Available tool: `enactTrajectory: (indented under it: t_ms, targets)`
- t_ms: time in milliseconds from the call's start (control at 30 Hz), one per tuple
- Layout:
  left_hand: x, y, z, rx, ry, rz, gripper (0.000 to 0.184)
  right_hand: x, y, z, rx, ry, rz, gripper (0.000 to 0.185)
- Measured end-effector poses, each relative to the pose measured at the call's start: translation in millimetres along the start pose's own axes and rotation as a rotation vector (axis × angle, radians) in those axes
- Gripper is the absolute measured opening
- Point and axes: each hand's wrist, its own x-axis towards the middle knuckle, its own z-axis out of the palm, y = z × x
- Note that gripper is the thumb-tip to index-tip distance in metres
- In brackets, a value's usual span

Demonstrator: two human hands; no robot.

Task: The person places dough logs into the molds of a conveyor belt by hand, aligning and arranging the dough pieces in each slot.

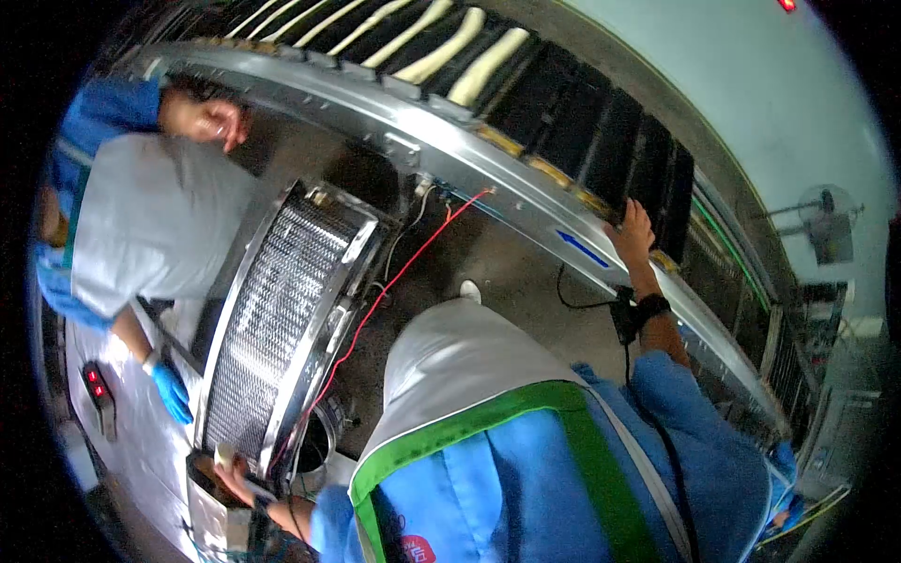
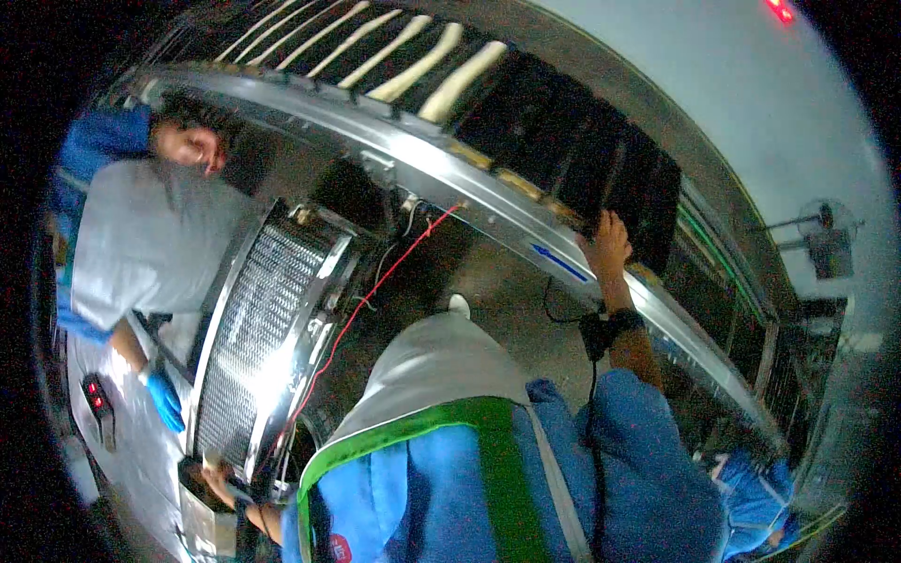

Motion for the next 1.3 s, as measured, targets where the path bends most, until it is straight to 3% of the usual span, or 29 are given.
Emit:
enactTrajectory:
  t_ms: [133,367,400,533,600,633,700,733,767,800,867,933,967,1000,1167,1300]
  targets:
    - [-55,50,-4,0.045,-0.134,0.118,0.042,-10,6,-4,0.180,0.096,-0.074,0.078]
    - [-246,211,180,0.398,-0.426,0.424,0.049,17,1,-34,0.250,0.161,-0.123,0.076]
    - [-259,228,203,0.391,-0.495,0.442,0.050,18,5,-36,0.250,0.163,-0.128,0.075]
    - [-242,239,295,-0.091,-0.929,0.152,0.052,19,28,-36,0.249,0.131,-0.094,0.073]
    - [-273,255,356,-0.177,-1.089,0.138,0.050,19,35,-32,0.273,0.124,-0.100,0.072]
    - [-298,263,391,-0.187,-1.159,0.184,0.049,19,34,-33,0.285,0.078,-0.111,0.072]
    - [-352,277,457,-0.111,-1.282,0.492,0.047,21,30,-41,0.322,0.038,-0.154,0.071]
    - [-379,281,489,-0.155,-1.356,0.441,0.046,23,26,-46,0.312,0.009,-0.168,0.072]
    - [-388,274,530,-0.270,-1.429,-0.241,0.039,25,25,-44,0.302,-0.009,-0.189,0.070]
    - [-407,269,558,-0.145,-1.505,-0.263,0.038,28,24,-44,0.289,-0.029,-0.211,0.069]
    - [-443,252,593,0.051,-1.626,-0.177,0.033,32,19,-48,0.293,-0.035,-0.242,0.068]
    - [-442,192,644,0.258,-1.890,0.150,0.035,37,16,-54,0.327,-0.071,-0.325,0.067]
    - [-437,154,659,0.298,-1.787,0.228,0.041,39,14,-55,0.326,-0.098,-0.341,0.065]
    - [-438,121,673,0.555,-1.346,0.974,0.048,43,14,-56,0.330,-0.101,-0.346,0.065]
    - [-428,114,663,0.662,-1.461,1.122,0.041,46,10,-49,0.414,-0.116,-0.470,0.055]
    - [-407,108,639,0.631,-1.316,1.277,0.034,48,2,-44,0.432,-0.061,-0.578,0.043]
